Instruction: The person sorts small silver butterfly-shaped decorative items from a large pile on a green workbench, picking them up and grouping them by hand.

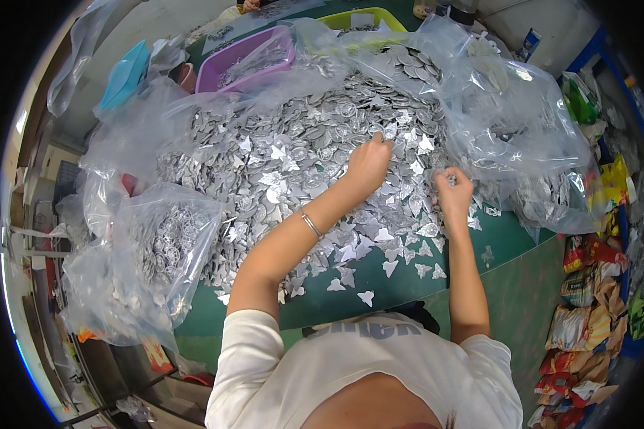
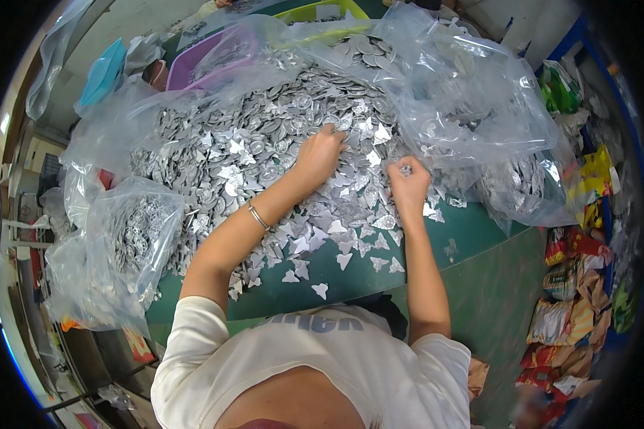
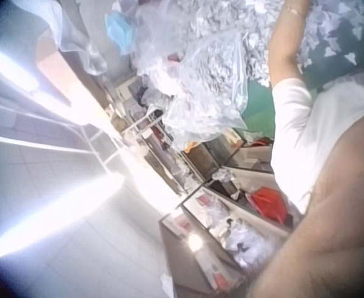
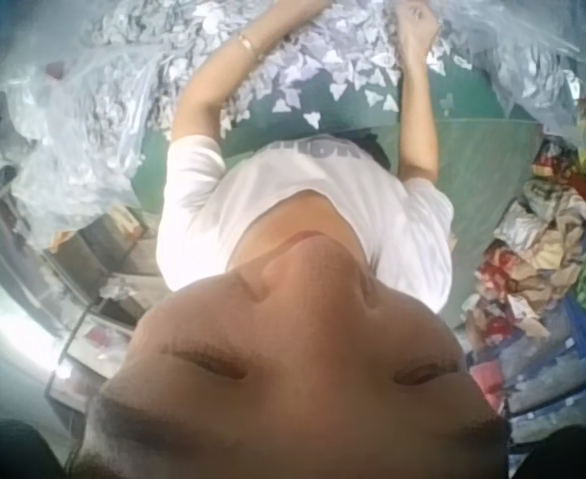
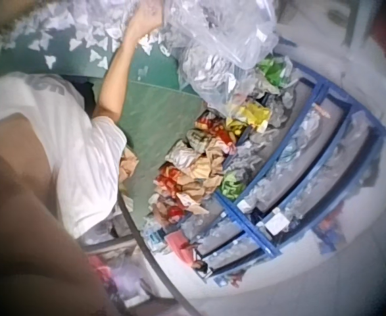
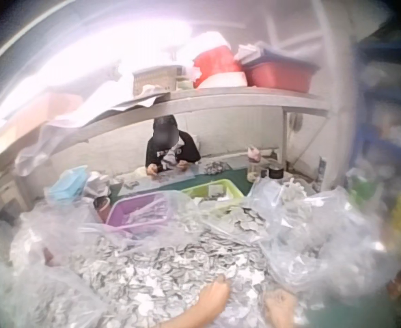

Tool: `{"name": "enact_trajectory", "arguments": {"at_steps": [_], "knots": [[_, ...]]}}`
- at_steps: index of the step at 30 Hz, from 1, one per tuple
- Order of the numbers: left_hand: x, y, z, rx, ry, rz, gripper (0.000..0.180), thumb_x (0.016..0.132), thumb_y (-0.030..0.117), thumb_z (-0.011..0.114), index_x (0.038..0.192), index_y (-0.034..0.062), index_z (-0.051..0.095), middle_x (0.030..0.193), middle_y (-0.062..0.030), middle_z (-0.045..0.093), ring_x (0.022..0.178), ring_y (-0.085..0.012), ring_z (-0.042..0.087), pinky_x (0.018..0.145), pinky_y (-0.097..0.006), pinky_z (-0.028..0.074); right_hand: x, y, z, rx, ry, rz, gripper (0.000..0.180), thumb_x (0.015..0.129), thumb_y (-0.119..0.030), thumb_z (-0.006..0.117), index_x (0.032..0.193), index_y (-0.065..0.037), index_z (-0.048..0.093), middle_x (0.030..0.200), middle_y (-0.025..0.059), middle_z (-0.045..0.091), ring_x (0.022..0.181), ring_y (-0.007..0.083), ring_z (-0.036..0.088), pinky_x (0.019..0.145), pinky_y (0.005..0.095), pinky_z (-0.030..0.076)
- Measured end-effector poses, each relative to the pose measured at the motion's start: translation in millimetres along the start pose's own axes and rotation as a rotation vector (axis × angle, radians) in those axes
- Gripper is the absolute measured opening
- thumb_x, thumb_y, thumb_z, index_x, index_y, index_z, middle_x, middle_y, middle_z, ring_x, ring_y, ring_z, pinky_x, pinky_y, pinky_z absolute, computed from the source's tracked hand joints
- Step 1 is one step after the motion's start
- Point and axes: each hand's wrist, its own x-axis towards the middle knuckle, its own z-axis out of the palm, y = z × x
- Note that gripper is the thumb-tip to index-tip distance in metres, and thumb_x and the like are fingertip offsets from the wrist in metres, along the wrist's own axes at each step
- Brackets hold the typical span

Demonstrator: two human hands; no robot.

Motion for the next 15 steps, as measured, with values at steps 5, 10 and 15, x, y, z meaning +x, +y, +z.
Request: {"name": "enact_trajectory", "arguments": {"at_steps": [5, 10, 15], "knots": [[-9, -9, -6, 0.034, -0.033, 0.111, 0.005, 0.075, -0.004, 0.059, 0.080, -0.0006, 0.058, 0.091, -0.0204, 0.055, 0.080, -0.0377, 0.063, 0.065, -0.044, 0.052, -13, -18, -19, 0.852, -0.217, 0.343, 0.004, 0.081, -0.005, 0.055, 0.081, -0.003, 0.052, 0.091, 0.0171, 0.065, 0.046, 0.0122, 0.048, 0.035, 0.0213, 0.031], [-12, -21, 3, -0.182, 0.179, 0.084, 0.017, 0.076, 0.001, 0.061, 0.093, -0.0013, 0.062, 0.092, -0.0191, 0.059, 0.078, -0.0370, 0.062, 0.065, -0.042, 0.052, -25, -13, -20, 1.273, -0.354, 0.594, 0.011, 0.081, -0.008, 0.056, 0.090, -0.001, 0.054, 0.094, 0.0185, 0.059, 0.061, 0.0155, 0.046, 0.038, 0.0209, 0.033], [-35, -16, -13, -1.396, 0.165, -0.694, 0.012, 0.084, 0.007, 0.058, 0.093, -0.0008, 0.063, 0.086, -0.0082, 0.062, 0.072, -0.0205, 0.061, 0.057, -0.032, 0.051, -50, -30, 3, 1.291, -0.237, 0.656, 0.020, 0.087, -0.011, 0.054, 0.102, 0.002, 0.054, 0.084, 0.0121, 0.051, 0.071, 0.0172, 0.046, 0.048, 0.0230, 0.039]]}}
